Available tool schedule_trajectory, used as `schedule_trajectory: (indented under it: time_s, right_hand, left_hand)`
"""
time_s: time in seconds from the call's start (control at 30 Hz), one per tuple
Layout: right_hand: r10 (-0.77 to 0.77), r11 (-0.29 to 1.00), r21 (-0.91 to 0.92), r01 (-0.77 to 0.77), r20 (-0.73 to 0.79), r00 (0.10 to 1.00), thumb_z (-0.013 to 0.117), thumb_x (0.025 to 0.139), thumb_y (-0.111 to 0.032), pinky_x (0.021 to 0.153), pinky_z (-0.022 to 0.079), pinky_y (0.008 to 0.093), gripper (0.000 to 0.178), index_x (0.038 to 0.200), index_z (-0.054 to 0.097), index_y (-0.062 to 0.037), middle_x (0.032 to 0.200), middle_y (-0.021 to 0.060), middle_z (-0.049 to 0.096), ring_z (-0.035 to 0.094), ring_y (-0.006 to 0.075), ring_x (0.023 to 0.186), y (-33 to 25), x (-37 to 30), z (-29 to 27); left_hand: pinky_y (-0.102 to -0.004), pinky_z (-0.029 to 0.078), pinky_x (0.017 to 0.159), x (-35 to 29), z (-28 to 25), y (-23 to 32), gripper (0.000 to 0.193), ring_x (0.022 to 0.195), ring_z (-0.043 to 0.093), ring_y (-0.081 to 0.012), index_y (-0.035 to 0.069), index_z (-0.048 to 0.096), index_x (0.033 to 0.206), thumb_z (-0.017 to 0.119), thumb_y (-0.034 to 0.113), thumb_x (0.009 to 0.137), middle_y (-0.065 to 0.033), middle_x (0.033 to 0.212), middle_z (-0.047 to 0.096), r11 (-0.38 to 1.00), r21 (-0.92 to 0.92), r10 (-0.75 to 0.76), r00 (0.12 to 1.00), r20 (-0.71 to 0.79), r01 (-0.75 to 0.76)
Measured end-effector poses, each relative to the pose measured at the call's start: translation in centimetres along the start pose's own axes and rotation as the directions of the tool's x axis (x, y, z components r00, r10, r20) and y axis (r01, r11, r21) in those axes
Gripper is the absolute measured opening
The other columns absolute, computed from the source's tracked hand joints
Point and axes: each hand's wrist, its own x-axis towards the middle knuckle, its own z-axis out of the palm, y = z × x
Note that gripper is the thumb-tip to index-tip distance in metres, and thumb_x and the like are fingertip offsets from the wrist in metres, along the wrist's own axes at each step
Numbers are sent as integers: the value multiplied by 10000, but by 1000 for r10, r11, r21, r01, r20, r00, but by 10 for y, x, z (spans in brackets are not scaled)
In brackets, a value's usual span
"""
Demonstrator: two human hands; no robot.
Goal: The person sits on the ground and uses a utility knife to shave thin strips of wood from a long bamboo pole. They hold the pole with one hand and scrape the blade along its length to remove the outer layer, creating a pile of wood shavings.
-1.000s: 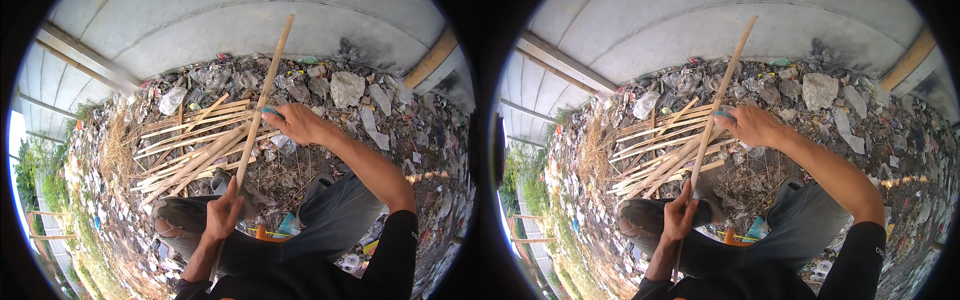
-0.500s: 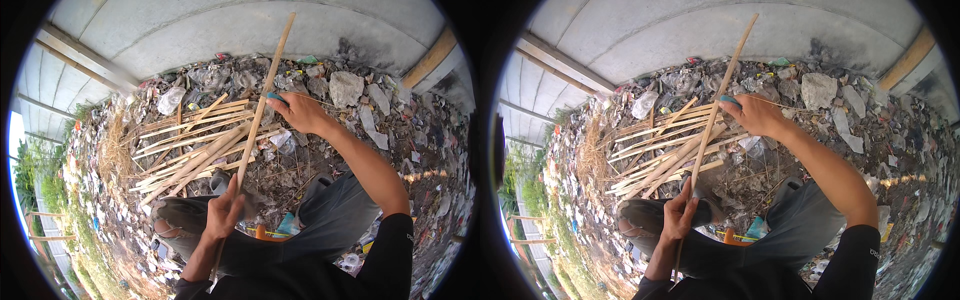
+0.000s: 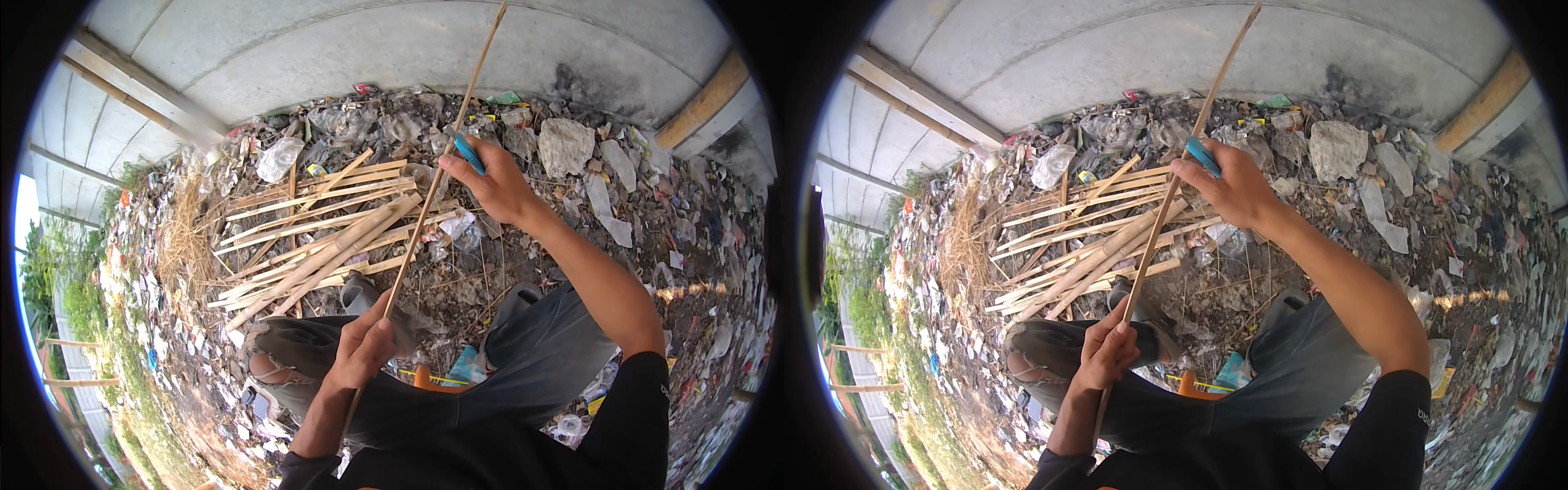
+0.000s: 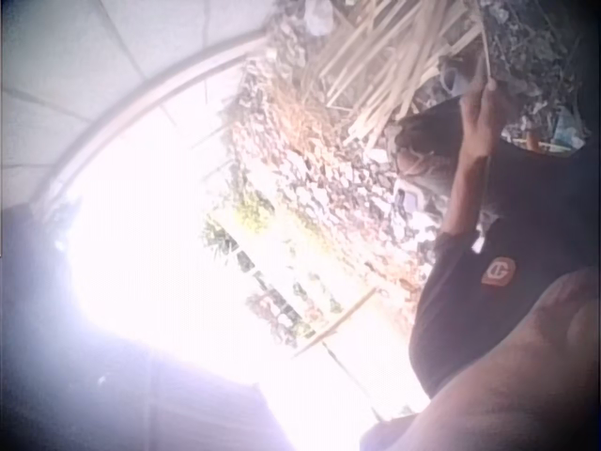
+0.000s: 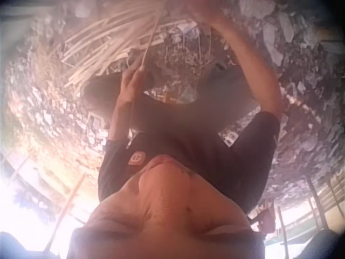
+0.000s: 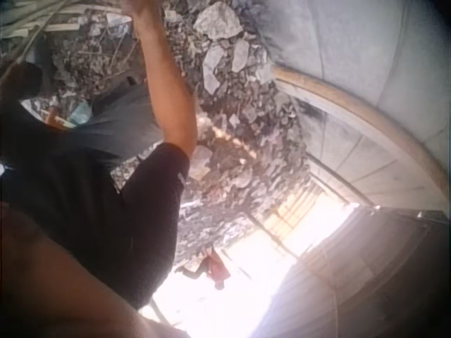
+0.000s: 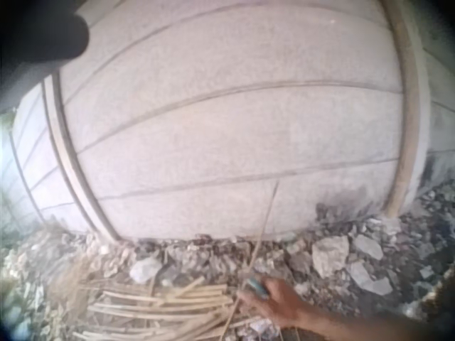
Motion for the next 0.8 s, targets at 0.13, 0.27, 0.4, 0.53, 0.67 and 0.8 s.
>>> schedule_trajectory:
  time_s: [0.13,0.27,0.4,0.53,0.67,0.8]
  right_hand:
    - [162,937,281,-206,171,972,685,935,-548,515,333,291,490,822,651,-72,590,-41,471,450,88,538,-2,-6,6]
    - [224,848,424,-318,256,940,729,943,-469,504,328,273,422,805,665,-76,589,-68,476,425,57,530,-15,-18,25]
    - [123,900,370,-229,289,949,746,928,-465,524,389,293,432,840,672,-49,601,-40,516,486,94,559,-22,-35,49]
    - [91,917,338,-214,345,934,786,888,-468,557,425,315,447,883,687,-32,614,-5,541,538,108,595,-16,-53,69]
    - [97,870,435,-231,308,946,767,922,-423,583,442,322,398,891,685,-35,672,3,586,552,105,619,-19,-40,57]
    - [115,901,379,-213,267,957,746,951,-380,618,459,335,358,907,691,-29,706,4,596,561,117,657,-25,-23,29]
  left_hand:
    - [-215,282,387,0,4,4,565,433,247,-52,59,298,1598,445,296,1106,47,587,286,995,-88,-51,998,45,55]
    - [-216,282,385,0,5,4,573,431,234,-53,61,302,1595,446,320,1104,47,586,279,990,-123,-59,997,43,64]
    - [-218,283,383,2,4,6,614,424,235,-58,61,290,1596,467,367,1093,44,584,284,977,-184,-98,994,36,103]
    - [-217,290,380,4,5,4,657,417,268,-58,53,276,1595,480,408,1082,30,590,335,982,-176,-72,997,28,76]
    - [-208,299,399,7,8,6,675,424,325,-49,27,271,1587,477,422,1081,2,619,445,992,-97,-71,995,65,77]
    - [-195,297,439,8,7,5,625,458,377,-38,12,308,1571,474,376,1091,4,643,487,998,-27,-54,990,131,58]
